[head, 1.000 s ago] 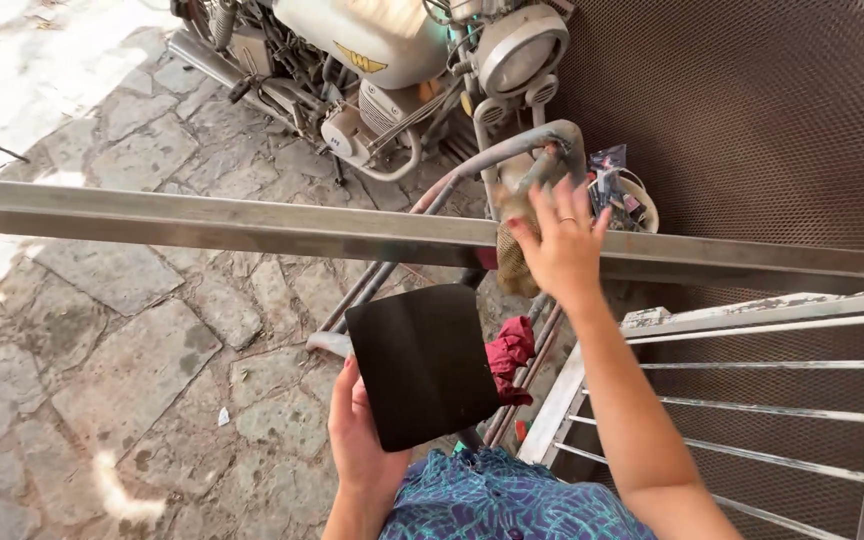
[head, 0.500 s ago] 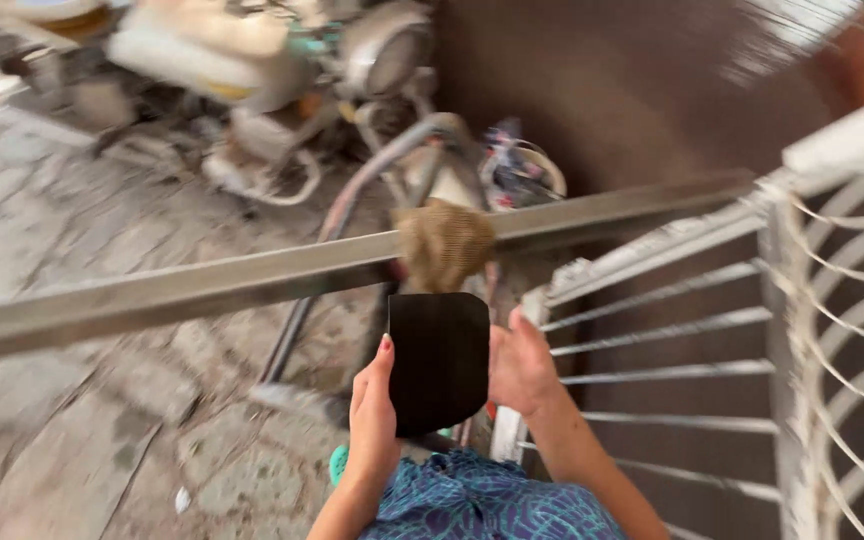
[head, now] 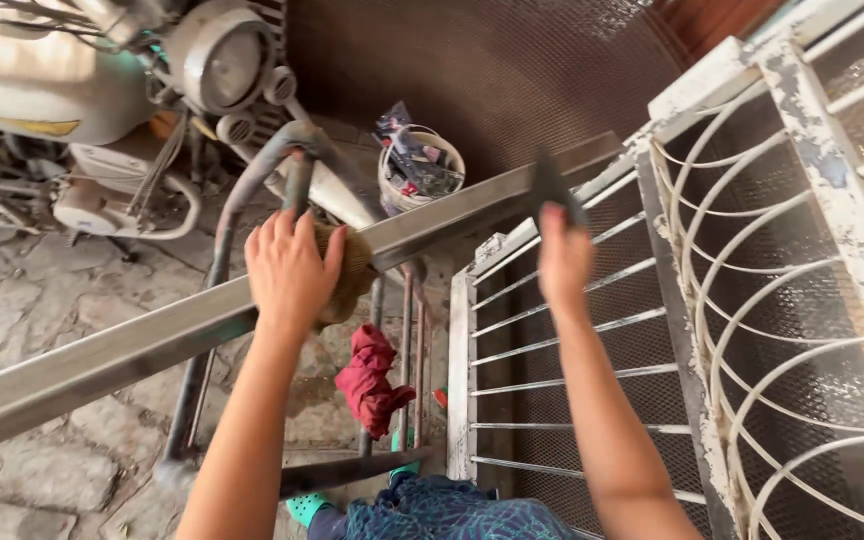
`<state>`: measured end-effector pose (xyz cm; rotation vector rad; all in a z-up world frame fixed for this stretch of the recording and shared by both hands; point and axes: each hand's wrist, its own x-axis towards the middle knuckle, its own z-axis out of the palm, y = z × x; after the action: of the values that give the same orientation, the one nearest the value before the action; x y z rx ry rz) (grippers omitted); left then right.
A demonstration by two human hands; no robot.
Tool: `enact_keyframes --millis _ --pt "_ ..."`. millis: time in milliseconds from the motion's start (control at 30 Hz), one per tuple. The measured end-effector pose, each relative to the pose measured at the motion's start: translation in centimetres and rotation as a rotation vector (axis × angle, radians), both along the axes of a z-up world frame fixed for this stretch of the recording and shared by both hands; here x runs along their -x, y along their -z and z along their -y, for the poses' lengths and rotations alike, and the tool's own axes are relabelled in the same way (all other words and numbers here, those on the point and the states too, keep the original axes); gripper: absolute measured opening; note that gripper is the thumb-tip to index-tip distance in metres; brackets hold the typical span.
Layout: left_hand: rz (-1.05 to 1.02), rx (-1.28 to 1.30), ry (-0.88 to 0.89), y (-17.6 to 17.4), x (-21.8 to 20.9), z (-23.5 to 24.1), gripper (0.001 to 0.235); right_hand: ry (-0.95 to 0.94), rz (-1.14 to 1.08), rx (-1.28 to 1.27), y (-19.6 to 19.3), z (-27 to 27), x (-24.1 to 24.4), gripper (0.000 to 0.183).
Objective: The person is sanding a long metal bar using sandpaper and then wiping it down with a cloth to remove dust and debris.
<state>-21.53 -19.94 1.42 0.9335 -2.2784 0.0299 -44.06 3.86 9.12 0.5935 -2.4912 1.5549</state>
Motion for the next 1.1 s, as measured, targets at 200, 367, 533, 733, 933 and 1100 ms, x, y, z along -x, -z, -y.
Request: enact_keyframes --millis 200,367,533,733,933,1100 --pt "0.166 -0.144 -0.071 -0.9 -0.5 -0.7 0.057 -0.407 -0.665 -0.533 2.0 5.1 -0.6 0.114" --pt "0.175 -0.161 -0.1 -0.3 -0.4 -0.4 0.056 -0.435 -0.702 -0.591 5.8 6.4 -1.2 0.11" --pt "0.18 -0.19 -0.099 -1.0 -0.5 -0.6 0.057 -0.658 -0.804 -0.484 7.3 6.4 -1.6 0.127" --pt "0.227 -0.139 -0.134 -0.7 -0.6 -0.8 0.054 -0.21 -0.457 -0.421 8.1 5.4 11.8 0.113" --pt "0.258 -0.144 -0.15 -0.1 -0.8 -0.5 0.056 -0.602 -0.732 -0.381 13.5 6.0 6.2 0.145" --pt "0.258 -0.137 -0.149 -0.9 -0.9 -0.7 0.055 -0.126 -0.444 -0.273 10.4 2.9 17.8 0.094"
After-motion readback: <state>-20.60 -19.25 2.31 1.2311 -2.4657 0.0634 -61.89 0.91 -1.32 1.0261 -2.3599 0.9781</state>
